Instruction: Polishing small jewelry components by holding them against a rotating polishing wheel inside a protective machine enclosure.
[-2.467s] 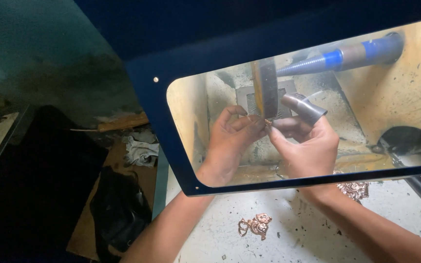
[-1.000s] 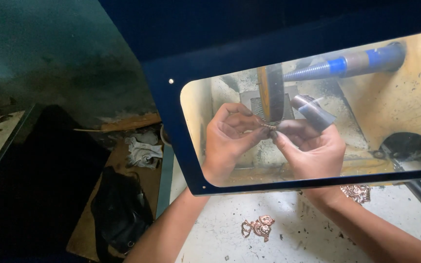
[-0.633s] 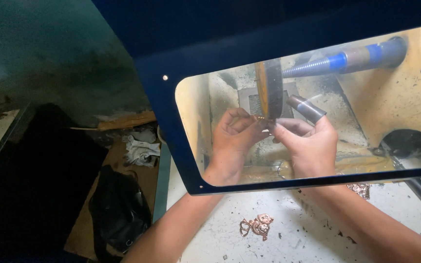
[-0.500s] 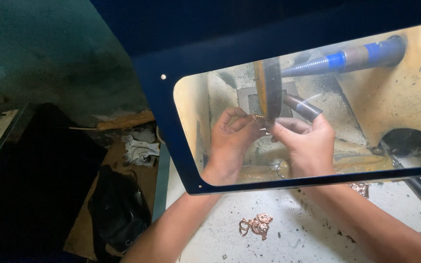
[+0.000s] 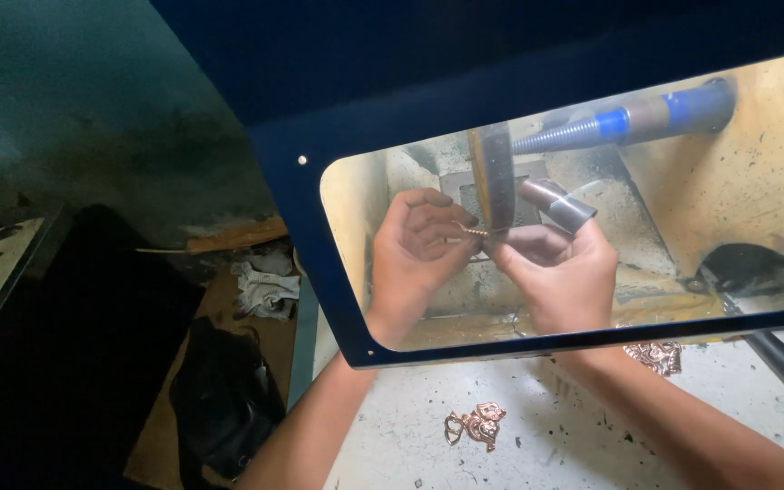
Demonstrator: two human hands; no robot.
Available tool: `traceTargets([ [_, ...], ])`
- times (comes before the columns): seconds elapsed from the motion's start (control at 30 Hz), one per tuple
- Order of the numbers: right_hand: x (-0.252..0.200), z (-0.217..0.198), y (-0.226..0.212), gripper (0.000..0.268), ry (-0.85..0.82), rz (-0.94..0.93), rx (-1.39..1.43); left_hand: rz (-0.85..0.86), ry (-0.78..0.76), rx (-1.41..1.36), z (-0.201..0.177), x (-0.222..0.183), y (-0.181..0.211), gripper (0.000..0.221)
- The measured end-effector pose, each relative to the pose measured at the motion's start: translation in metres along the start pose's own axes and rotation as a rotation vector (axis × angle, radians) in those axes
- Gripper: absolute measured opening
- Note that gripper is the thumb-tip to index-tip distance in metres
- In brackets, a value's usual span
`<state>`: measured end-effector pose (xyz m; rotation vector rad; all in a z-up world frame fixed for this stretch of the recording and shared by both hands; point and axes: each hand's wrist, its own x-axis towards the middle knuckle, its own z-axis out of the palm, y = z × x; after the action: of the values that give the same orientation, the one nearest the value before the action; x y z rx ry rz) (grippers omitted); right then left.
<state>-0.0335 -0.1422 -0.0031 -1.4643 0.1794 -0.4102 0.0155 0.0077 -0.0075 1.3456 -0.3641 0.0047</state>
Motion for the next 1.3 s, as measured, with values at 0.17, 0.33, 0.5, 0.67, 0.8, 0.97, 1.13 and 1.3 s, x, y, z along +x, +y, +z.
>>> traceTargets([
  [0.17, -0.010, -0.004, -0.005, 0.069, 0.014, -0.097, 0.024, 0.130, -0.053, 0.215, 0.005, -0.004, 0.011, 0.043],
  [0.33, -0.007, -0.005, -0.003, 0.072, 0.010, -0.069, 0.068, 0.008, -0.023, 0.042, 0.009, -0.004, 0.000, 0.045],
  [0.5, -0.002, -0.006, -0.005, 0.062, 0.023, 0.053, 0.026, -0.127, 0.027, -0.072, 0.018, -0.008, -0.004, 0.044],
  [0.67, -0.003, -0.002, -0.012, 0.064, 0.006, 0.125, 0.081, -0.204, 0.057, -0.145, 0.021, -0.007, -0.007, 0.048],
  [0.8, 0.000, 0.000, -0.013, 0.067, -0.001, 0.168, 0.079, -0.260, 0.086, -0.145, 0.021, -0.008, -0.002, 0.047],
  [0.97, 0.001, 0.002, -0.014, 0.068, -0.008, 0.219, 0.083, -0.269, 0.099, -0.169, 0.017, -0.006, -0.008, 0.047],
  [1.13, 0.006, 0.002, -0.012, 0.070, -0.009, 0.249, 0.108, -0.284, 0.109, -0.151, 0.017, -0.006, -0.004, 0.046],
  [1.3, 0.008, 0.001, -0.010, 0.073, -0.011, 0.265, 0.107, -0.290, 0.099, -0.137, 0.017, -0.004, -0.004, 0.044],
])
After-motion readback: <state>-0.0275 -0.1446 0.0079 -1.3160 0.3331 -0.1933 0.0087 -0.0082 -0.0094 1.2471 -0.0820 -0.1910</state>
